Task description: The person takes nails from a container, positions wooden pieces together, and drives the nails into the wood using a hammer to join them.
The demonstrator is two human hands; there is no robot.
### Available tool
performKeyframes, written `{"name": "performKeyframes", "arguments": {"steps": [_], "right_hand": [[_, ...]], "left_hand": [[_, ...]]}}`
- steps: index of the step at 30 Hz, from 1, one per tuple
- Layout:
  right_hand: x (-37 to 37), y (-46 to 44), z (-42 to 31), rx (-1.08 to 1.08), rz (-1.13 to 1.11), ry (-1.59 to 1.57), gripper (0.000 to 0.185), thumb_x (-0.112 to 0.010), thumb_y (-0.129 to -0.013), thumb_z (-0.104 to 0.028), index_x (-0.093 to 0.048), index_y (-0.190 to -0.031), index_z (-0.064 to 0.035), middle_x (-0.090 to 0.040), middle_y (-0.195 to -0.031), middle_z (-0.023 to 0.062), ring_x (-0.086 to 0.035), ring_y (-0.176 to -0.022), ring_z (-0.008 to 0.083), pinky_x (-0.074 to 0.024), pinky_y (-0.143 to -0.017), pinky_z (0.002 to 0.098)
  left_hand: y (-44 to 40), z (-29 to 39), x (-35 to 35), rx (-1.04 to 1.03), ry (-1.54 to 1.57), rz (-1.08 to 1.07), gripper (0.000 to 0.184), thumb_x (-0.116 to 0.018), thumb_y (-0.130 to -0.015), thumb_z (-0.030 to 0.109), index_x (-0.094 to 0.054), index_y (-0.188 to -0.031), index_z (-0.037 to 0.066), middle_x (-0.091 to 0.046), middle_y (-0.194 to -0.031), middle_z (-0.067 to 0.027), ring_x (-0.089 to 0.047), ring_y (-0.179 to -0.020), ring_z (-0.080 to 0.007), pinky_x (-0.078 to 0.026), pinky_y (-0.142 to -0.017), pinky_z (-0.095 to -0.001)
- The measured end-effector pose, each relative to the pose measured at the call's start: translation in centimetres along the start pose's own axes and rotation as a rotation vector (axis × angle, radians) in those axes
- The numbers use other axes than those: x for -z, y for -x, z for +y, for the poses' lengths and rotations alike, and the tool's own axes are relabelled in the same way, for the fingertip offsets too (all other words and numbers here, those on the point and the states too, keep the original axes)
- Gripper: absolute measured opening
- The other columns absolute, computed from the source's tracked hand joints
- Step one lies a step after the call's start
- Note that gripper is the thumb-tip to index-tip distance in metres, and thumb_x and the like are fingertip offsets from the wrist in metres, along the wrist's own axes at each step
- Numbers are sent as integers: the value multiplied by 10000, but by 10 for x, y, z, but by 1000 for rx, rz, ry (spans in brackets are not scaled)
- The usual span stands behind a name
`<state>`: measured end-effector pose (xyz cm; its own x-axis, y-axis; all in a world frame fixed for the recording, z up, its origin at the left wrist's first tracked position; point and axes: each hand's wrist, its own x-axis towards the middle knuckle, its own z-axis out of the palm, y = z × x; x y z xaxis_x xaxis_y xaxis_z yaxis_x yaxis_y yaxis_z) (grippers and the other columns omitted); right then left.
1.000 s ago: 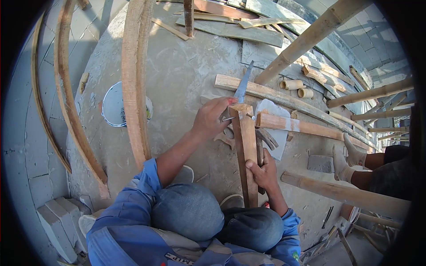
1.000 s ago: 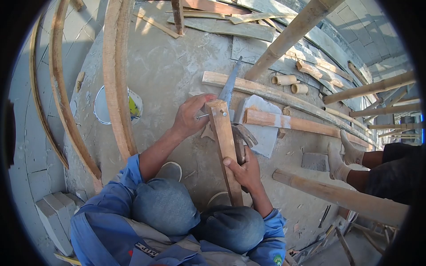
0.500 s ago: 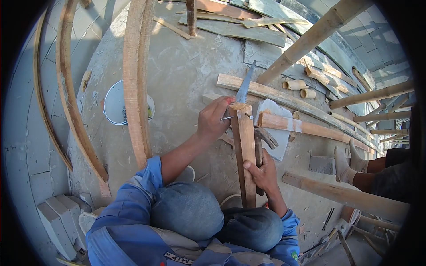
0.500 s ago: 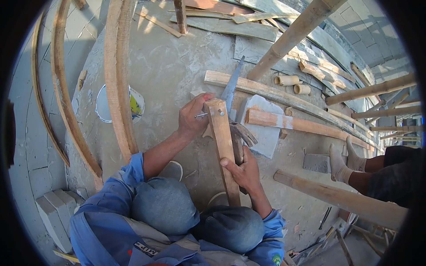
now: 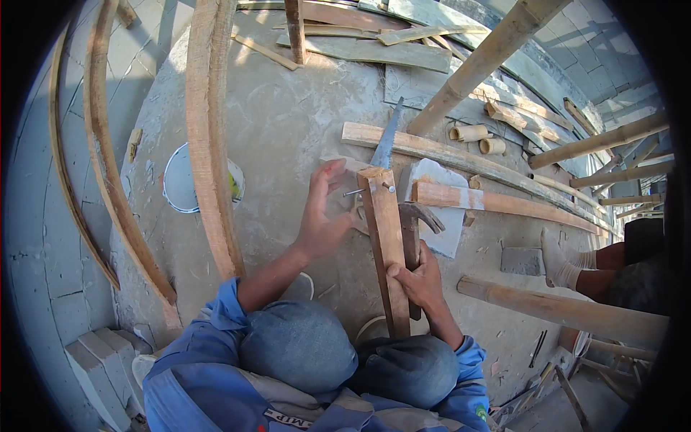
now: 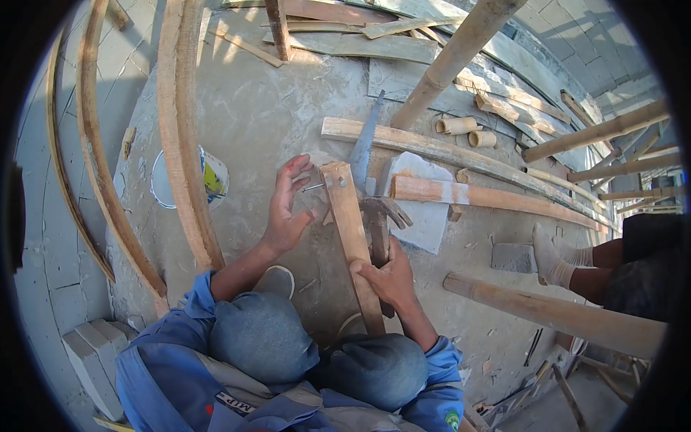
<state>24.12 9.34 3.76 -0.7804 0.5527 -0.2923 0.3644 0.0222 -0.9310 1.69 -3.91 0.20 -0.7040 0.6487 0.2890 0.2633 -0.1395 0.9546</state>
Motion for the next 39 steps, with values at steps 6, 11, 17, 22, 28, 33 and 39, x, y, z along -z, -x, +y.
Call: {"name": "performKeyframes", "arguments": {"steps": [6, 11, 17, 22, 28, 33, 39], "right_hand": [[-1, 2, -3, 28, 35, 156, 770, -846, -818, -539, -584, -1258, 35, -716, -1044, 152, -684, -949, 237, -529, -864, 375], [9, 5, 5, 61, 196, 301, 569, -590, -1019, -531, -596, -1143, 24, -659, -827, 220, -674, -774, 341, -507, -715, 440], [42, 25, -59, 451, 453, 371, 383, -457, -1120, -386, -545, -1110, -14, -549, -717, 22, -520, -596, 101, -417, -538, 263], [44, 52, -149, 1287, 579, -34, 600, -439, -1055, -615, -468, -1349, -92, -515, -888, 73, -570, -655, 192, -532, -574, 317], [29, 13, -95, 638, 207, 894, 310, -572, -1071, -355, -589, -1156, -57, -624, -768, 130, -597, -579, 251, -514, -550, 404], [35, 43, -113, 690, 386, 404, 473, -509, -1086, -455, -532, -1119, 15, -583, -699, 85, -542, -550, 140, -446, -507, 286], [29, 67, -153, 1332, 472, -366, 519, -494, -1060, -561, -494, -1311, -108, -562, -838, 97, -560, -583, 205, -536, -549, 362]], "left_hand": [[24, 38, -37, 411, 488, -99, 1248, -829, -849, 185, 163, -1598, 74, -429, -1405, -208, -542, -1237, -258, -498, -1044, -437], [20, 35, -68, 356, 548, -166, 1387, -847, -823, 164, 334, -1549, 83, -394, -1423, -220, -516, -1261, -266, -481, -1050, -425], [20, 32, -63, 270, 306, -225, 1406, -804, -844, 242, 420, -1469, -55, -187, -1612, -310, -319, -1490, -358, -294, -1224, -412], [19, 29, -63, 269, 264, -252, 1405, -795, -857, 294, 422, -1467, -57, -155, -1624, -318, -285, -1511, -359, -270, -1235, -408], [25, 26, -68, 202, 234, -139, 1357, -765, -861, 151, 425, -1498, 10, -360, -1433, -189, -453, -1294, -271, -391, -1135, -388], [25, 31, -62, 225, 379, -191, 1388, -788, -868, 228, 436, -1476, -12, -147, -1641, -306, -280, -1520, -354, -262, -1239, -423], [25, 22, -63, 152, 243, -155, 1363, -764, -856, 160, 431, -1498, 27, -335, -1444, -181, -424, -1317, -274, -381, -1140, -398]]}}
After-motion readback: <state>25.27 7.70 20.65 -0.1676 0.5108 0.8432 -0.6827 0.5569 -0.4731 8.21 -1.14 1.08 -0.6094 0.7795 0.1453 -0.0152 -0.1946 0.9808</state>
